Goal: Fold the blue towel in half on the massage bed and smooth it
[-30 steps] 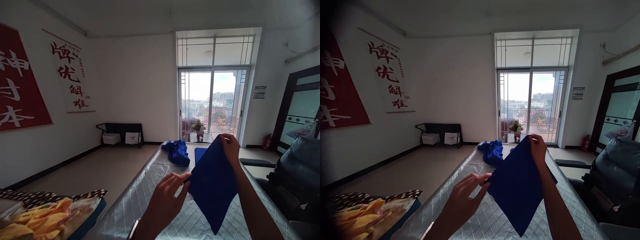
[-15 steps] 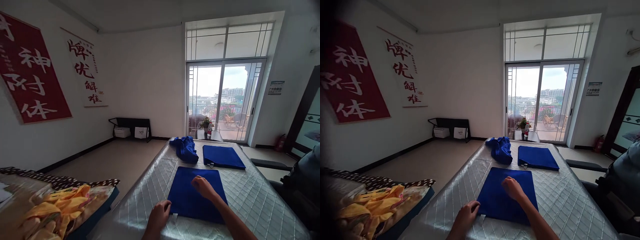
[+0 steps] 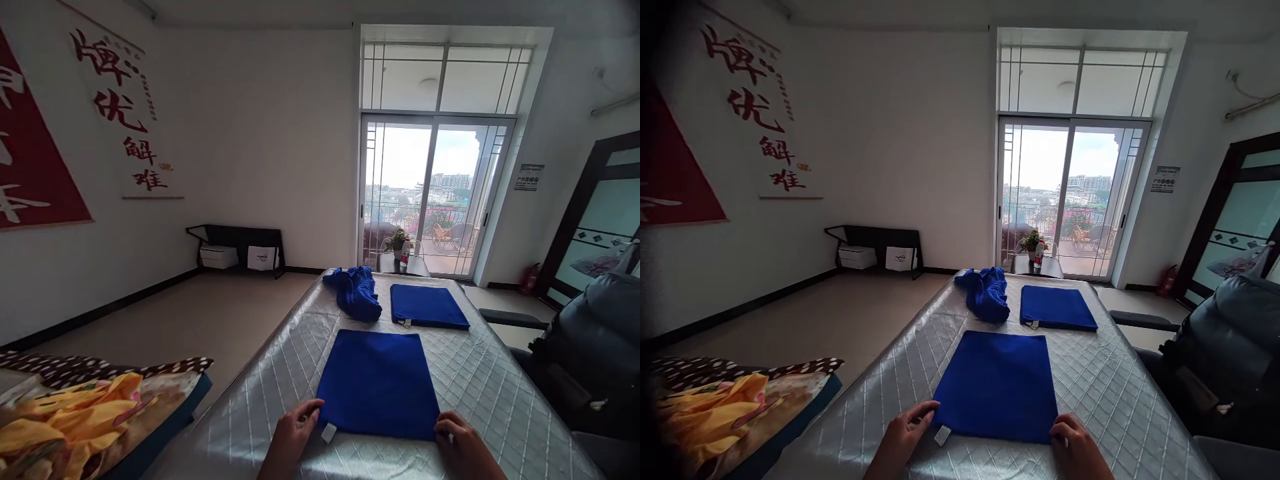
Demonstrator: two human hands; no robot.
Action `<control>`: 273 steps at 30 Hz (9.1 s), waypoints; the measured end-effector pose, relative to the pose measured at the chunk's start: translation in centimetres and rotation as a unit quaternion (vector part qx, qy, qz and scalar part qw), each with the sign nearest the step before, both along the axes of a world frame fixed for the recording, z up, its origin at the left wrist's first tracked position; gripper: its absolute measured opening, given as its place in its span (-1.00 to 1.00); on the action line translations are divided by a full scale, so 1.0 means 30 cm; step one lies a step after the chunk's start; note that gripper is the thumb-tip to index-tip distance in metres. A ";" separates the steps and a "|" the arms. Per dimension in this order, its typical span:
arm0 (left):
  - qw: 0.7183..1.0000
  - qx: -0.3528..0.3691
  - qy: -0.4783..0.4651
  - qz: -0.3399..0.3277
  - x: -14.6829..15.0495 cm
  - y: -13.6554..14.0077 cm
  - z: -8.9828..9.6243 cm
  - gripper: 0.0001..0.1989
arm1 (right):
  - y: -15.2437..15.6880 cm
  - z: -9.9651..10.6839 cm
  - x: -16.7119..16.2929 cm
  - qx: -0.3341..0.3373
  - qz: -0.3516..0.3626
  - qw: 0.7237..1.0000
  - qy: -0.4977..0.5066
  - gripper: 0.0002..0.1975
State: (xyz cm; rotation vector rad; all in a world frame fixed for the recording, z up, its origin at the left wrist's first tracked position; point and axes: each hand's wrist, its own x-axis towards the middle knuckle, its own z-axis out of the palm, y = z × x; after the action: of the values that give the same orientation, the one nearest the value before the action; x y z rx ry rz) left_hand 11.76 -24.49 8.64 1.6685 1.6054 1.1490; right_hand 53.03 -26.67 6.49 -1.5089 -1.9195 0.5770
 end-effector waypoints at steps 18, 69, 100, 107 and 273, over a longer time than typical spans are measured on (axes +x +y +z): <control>0.970 0.210 0.111 -0.041 -0.065 0.022 0.095 -0.63 | -0.040 0.122 0.066 0.191 0.052 0.980 -0.013 -0.69; 0.994 -0.018 0.109 -0.013 0.096 0.059 0.009 -0.67 | -0.001 -0.001 0.105 0.022 -0.057 0.998 -0.027 -0.67; 0.973 0.035 0.225 0.049 0.089 -0.064 -0.097 -0.73 | 0.094 -0.052 -0.105 0.025 -0.119 0.966 -0.228 -0.35; 0.969 0.111 0.217 0.045 0.229 -0.013 -0.021 -0.72 | 0.093 -0.105 -0.099 0.001 -0.123 0.957 -0.262 -0.29; 0.753 0.153 0.630 -0.109 0.395 0.709 -0.244 -0.44 | 0.614 -0.103 -0.051 -0.024 -0.137 0.980 -0.142 -0.34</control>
State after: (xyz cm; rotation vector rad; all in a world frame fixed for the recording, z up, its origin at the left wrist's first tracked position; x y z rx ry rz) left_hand 23.61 -3.21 1.33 3.0968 1.7960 -0.0285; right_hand 51.51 -8.25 3.40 -1.9326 -1.8651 0.2992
